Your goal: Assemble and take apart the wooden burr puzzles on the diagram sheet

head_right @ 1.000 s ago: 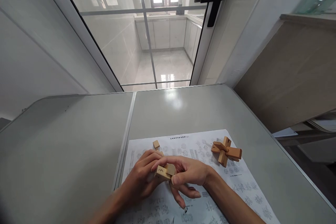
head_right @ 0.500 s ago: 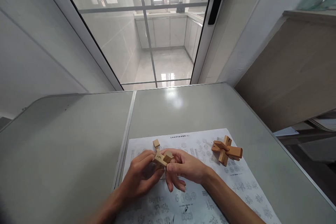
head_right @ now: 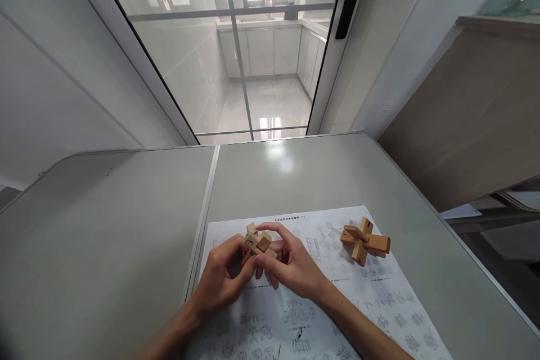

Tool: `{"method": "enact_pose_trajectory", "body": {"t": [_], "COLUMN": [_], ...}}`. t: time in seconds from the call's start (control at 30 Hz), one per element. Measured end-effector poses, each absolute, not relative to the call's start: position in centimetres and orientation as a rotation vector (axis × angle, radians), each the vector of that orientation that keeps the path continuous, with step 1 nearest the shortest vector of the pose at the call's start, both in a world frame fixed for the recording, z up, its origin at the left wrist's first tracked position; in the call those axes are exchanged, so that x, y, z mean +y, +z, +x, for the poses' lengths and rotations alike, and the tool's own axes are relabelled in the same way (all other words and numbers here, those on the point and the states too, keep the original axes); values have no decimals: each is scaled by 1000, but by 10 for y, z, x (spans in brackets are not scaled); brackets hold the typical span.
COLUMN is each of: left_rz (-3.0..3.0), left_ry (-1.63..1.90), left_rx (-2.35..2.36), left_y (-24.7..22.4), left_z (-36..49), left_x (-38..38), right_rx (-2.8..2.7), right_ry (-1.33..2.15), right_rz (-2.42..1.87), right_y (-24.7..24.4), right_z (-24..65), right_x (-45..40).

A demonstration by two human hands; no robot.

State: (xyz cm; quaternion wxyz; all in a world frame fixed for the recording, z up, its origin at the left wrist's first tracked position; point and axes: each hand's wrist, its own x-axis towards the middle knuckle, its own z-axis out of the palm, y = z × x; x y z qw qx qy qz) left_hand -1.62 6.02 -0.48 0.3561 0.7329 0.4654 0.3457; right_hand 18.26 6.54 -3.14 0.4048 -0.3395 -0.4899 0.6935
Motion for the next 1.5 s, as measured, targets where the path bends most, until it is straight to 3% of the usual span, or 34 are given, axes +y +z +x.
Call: {"method": "enact_pose_trajectory", "body": {"t": [0.27, 0.57, 0.83, 1.03, 1.5], "left_rz": [1834, 1749, 1624, 1668, 1656], "left_ry": [872, 877, 904, 883, 915], "left_rx": [1238, 1192, 1283, 1277, 1228], "left_y": [-4, -6, -10, -8, -11], "left_z": [-15, -17, -20, -18, -17], "left_x": [59, 61, 65, 66, 65], "right_rx": [-1333, -1235, -1415, -1546, -1207], "right_ry": [1544, 1701, 1293, 1236, 1836], "right_rz": [-939, -820, -1076, -1094, -807], "right_y": [-34, -33, -41, -39, -26], "right_z": [181, 182, 179, 177, 189], "right_x": [60, 65, 62, 60, 71]}}
